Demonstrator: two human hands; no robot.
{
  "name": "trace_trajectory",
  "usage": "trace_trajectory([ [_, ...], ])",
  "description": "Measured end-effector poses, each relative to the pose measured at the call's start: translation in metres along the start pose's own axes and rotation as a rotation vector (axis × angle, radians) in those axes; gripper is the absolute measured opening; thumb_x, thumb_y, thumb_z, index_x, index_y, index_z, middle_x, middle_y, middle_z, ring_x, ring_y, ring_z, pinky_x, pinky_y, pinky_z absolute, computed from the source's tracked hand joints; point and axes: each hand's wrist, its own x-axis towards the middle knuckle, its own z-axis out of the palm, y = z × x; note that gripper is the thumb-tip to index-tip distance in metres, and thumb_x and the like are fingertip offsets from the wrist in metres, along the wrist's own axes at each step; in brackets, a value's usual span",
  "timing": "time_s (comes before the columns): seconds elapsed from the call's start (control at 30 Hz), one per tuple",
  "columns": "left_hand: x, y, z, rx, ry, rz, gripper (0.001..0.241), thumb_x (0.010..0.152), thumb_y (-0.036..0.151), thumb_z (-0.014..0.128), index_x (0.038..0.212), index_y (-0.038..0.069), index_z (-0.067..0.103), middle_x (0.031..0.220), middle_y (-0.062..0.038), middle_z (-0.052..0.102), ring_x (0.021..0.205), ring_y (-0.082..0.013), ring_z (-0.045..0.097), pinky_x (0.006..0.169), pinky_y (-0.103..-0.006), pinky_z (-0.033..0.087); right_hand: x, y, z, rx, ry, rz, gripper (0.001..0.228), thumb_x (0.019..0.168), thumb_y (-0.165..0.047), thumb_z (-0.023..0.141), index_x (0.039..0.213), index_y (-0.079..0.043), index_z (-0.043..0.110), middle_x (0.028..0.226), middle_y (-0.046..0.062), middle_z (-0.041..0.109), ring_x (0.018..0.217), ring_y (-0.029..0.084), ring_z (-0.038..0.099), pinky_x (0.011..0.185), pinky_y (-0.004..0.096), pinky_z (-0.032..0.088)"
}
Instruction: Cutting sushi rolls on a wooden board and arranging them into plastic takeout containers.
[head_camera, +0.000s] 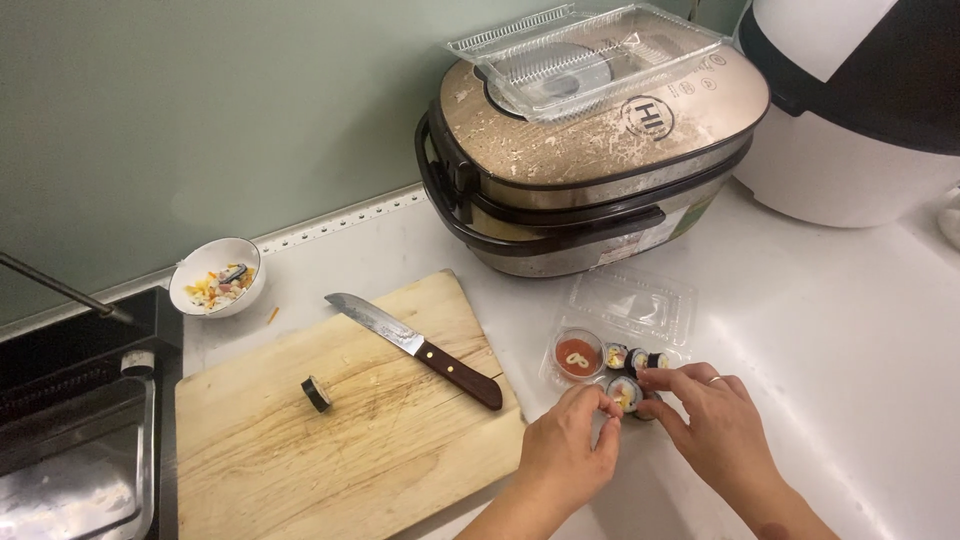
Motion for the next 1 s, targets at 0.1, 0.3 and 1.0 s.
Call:
trace_trajectory([
  [0.1,0.003,-0.013,0.008,-0.008,0.071,0.071,0.011,0.091,0.018,0.063,0.101,0.013,0.063,0.104,-0.005,0.072,0.083,-0.0298,0.070,0.072,-0.0438,0.053,-0.002,-0.004,0.002,0.031,0.138,-0.093,0.029,0.079,-0.034,0.081,0.105,-0.023,0.077,0.088,-0.007,0.075,0.086,0.015,0.066,0.083,0.036,0.046],
  [0.3,0.008,-0.020,0.014,0.001,0.049,0.101,0.011,0.092,0.019,0.066,0.102,0.013,0.064,0.104,-0.008,0.071,0.091,-0.0314,0.069,0.075,-0.0442,0.053,0.001,-0.001,0.010,0.038,0.183,-0.110,0.015,0.079,-0.031,0.081,0.087,-0.018,0.076,0.084,-0.007,0.073,0.088,0.016,0.065,0.079,0.035,0.047],
  [1.0,0.008,-0.012,-0.023,-0.025,-0.049,-0.054,0.017,0.093,0.028,0.063,0.103,0.016,0.064,0.101,-0.009,0.071,0.087,-0.0307,0.069,0.077,-0.0431,0.053,0.018,-0.024,-0.002,0.118,0.151,-0.166,0.023,0.077,-0.032,0.083,0.094,-0.016,0.079,0.089,0.000,0.076,0.082,0.022,0.067,0.074,0.036,0.052],
])
